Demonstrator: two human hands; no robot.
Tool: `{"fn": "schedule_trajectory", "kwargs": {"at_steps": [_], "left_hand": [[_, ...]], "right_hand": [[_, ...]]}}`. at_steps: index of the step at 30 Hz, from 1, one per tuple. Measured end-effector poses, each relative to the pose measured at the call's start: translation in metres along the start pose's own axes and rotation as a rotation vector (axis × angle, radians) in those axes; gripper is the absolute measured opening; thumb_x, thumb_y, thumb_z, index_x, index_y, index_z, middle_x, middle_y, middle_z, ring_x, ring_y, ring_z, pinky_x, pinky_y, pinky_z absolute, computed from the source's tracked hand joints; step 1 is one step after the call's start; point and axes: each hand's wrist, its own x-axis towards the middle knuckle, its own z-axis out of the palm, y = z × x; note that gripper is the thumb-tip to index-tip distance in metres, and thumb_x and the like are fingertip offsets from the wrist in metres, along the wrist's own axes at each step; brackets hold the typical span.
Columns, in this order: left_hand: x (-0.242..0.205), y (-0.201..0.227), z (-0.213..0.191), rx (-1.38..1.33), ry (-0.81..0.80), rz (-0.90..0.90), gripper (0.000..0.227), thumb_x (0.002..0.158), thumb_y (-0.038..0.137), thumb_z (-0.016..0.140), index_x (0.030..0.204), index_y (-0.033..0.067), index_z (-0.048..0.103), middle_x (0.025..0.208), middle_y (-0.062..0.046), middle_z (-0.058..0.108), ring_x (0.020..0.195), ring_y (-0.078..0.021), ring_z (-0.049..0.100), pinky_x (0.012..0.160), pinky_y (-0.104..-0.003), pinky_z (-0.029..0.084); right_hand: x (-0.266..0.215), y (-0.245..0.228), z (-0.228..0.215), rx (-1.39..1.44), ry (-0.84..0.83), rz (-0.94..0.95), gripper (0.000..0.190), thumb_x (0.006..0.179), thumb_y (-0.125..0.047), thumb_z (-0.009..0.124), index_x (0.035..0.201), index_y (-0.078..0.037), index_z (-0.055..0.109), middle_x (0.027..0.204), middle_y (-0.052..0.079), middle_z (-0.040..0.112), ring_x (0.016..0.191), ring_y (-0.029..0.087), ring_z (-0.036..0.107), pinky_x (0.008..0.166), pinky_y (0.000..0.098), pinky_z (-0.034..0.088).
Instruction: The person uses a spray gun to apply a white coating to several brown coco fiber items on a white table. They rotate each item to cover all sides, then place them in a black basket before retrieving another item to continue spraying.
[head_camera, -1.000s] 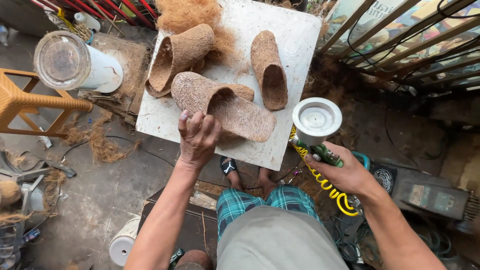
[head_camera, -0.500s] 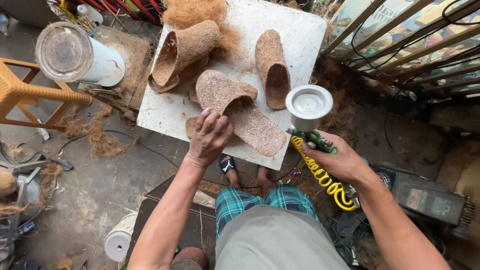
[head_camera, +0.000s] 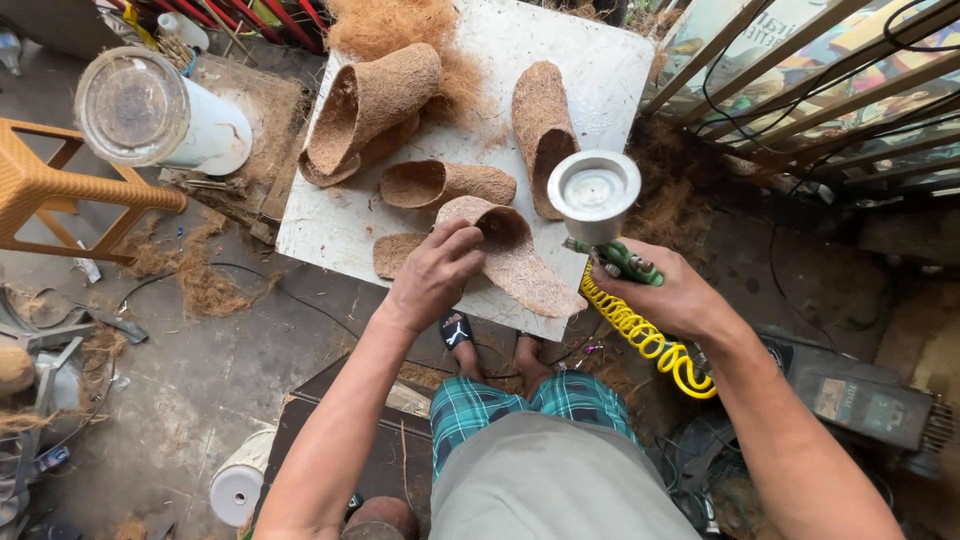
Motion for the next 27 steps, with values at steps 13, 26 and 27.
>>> {"fn": "schedule_trajectory", "kwargs": {"at_steps": [13, 26, 27], "left_hand": [[0.003, 0.020, 0.001, 0.104, 0.040, 0.092, 0.015, 0.095, 0.004, 0.058, 0.084, 0.0115, 0.065, 0.100, -0.008, 0.063, 0.105, -0.0283, 0.066, 0.090, -0.037, 0.055], [-0.111, 0.035, -0.055, 0.377, 0.273, -0.524, 0.009, 0.091, -0.001, 0.063, 0.091, 0.0064, 0.069, 0.111, -0.013, 0.066, 0.113, -0.0401, 0.063, 0.098, -0.047, 0.055], [-0.118, 0.039, -0.061, 0.381, 0.244, -0.613, 0.012, 0.091, -0.005, 0.062, 0.096, 0.0020, 0.070, 0.113, -0.017, 0.065, 0.117, -0.0438, 0.059, 0.102, -0.051, 0.053]], "right_hand": [[0.005, 0.061, 0.011, -0.002, -0.063, -0.167, 0.018, 0.080, -0.023, 0.078, 0.081, -0.010, 0.066, 0.073, 0.004, 0.059, 0.074, 0.015, 0.053, 0.070, 0.0317, 0.041], [-0.027, 0.159, 0.004, 0.403, 0.372, 0.077, 0.019, 0.095, -0.016, 0.069, 0.106, -0.001, 0.066, 0.069, 0.011, 0.057, 0.051, 0.014, 0.050, 0.044, 0.0261, 0.042], [-0.029, 0.161, 0.003, 0.432, 0.334, 0.126, 0.016, 0.096, -0.016, 0.066, 0.106, -0.004, 0.065, 0.072, 0.007, 0.056, 0.054, 0.011, 0.046, 0.048, 0.0219, 0.039]]}}
